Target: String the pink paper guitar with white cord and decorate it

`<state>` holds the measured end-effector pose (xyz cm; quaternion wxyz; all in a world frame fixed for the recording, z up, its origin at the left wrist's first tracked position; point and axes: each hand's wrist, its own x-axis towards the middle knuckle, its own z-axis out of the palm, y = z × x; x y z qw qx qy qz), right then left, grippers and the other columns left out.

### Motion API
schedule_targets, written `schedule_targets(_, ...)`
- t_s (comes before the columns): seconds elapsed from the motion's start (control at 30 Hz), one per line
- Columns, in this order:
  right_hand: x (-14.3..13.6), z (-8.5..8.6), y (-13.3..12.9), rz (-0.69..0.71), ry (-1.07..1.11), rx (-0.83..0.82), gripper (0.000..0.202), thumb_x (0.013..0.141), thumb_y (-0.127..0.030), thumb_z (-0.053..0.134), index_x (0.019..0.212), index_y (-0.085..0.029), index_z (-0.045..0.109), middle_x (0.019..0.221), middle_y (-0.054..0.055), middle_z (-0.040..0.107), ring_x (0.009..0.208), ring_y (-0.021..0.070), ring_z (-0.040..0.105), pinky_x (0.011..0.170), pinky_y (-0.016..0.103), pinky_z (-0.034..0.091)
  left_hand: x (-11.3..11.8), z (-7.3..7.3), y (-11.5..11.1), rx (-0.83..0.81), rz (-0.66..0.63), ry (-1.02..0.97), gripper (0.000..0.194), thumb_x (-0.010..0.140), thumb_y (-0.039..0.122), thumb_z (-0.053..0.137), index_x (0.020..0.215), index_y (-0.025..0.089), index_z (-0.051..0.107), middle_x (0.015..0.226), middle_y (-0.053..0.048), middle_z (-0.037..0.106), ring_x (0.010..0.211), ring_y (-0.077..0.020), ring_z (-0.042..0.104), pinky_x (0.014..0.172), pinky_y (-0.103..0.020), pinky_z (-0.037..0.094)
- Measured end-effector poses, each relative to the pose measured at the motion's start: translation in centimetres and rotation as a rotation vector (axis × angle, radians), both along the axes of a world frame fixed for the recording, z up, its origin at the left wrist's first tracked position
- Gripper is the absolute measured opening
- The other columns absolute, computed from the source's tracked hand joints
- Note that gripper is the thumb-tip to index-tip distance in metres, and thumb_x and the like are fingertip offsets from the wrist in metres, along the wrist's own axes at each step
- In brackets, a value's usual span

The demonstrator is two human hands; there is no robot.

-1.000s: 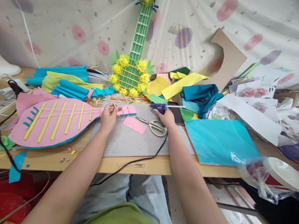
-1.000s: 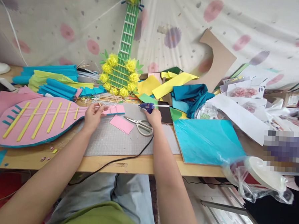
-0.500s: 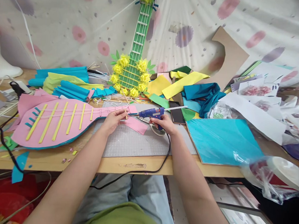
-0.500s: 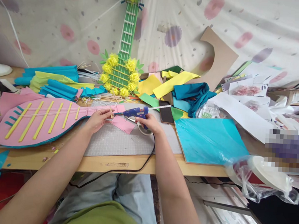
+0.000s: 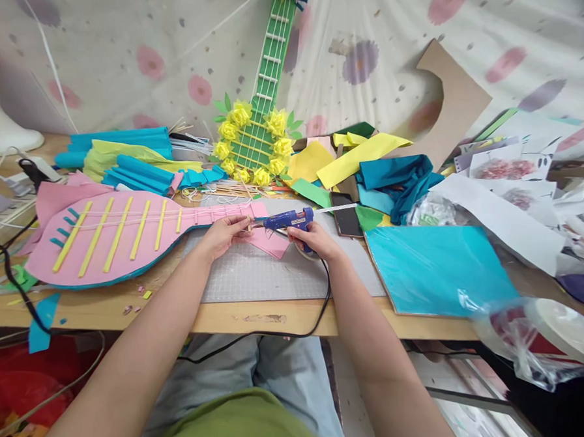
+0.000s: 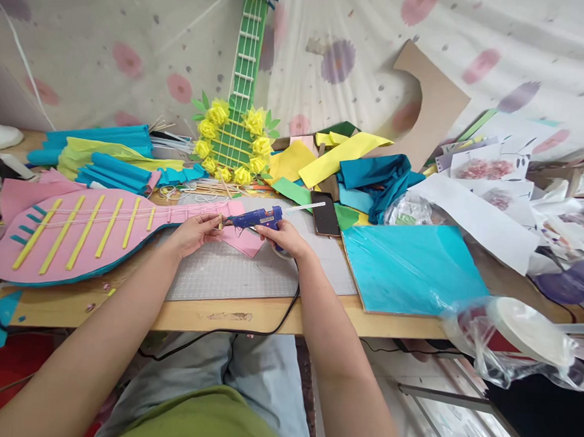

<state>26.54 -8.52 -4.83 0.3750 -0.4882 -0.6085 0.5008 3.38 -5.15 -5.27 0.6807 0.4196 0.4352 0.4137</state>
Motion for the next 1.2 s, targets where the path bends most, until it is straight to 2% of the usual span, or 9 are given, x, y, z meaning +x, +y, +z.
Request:
schedule_targets(0.2,0.08,-0.28,0.13,0.006,-0.114,0.000,0.045,0.068,-0.060,0.060,0.063,-0.015,0.053,0.050,-0.002,0.048,0.043,0.0057,0.038,0.042,0.021,0.028,-0.03,-0.14,0.01,0.031,-0.031,0.012,0.024,0.067,0.026,0.072,0.086,0.011,0.066,0.072,-0.002,0.064,0.049,-0.0069,0.057,0.049,-0.019,0.050)
schedule_targets(0.33,0.17,-0.34,0.16,0.011,-0.153,0.009,0.046,0.069,-0.060,0.059,0.063,-0.015,0.053,0.049,-0.002,0.047,0.043,0.0062,0.040,0.043,0.021,0.029,-0.12,-0.13,-0.04,0.049,-0.058,0.000,0.026,0.066,0.028,0.073,0.084,0.011,0.066,0.064,0.001,0.059,0.046,-0.0047,0.050,0.047,-0.019,0.049)
schedule_targets(0.7,0.04,-0.11,0.01,0.005,-0.146,0.010,0.045,0.069,-0.060,0.058,0.063,-0.016,0.052,0.047,-0.003,0.046,0.042,0.0069,0.039,0.044,0.022,0.028,-0.07,0.10,-0.27,0.068,-0.077,0.017,0.033,0.060,0.033,0.076,0.083,0.011,0.068,0.058,0.003,0.051,0.047,-0.0048,0.045,0.047,-0.020,0.046)
schedule_targets(0.97,-0.04,0.22,-0.11,0.006,-0.137,0.016,0.045,0.070,-0.059,0.058,0.060,-0.016,0.050,0.047,-0.004,0.045,0.043,0.0066,0.039,0.045,0.022,0.028,-0.14,0.27,-0.42,0.083,-0.130,0.040,0.033,0.062,0.036,0.075,0.084,0.012,0.068,0.059,0.002,0.052,0.048,-0.0051,0.045,0.049,-0.020,0.045)
schedule_targets(1.2,0.11,0.05,-0.12,0.015,-0.138,-0.002,0.045,0.068,-0.060,0.059,0.062,-0.016,0.050,0.049,-0.003,0.046,0.043,0.0063,0.040,0.044,0.022,0.028,-0.11,0.14,-0.30,0.076,-0.111,0.053,0.035,0.059,0.036,0.076,0.083,0.012,0.068,0.058,0.002,0.051,0.048,-0.0055,0.045,0.048,-0.020,0.046)
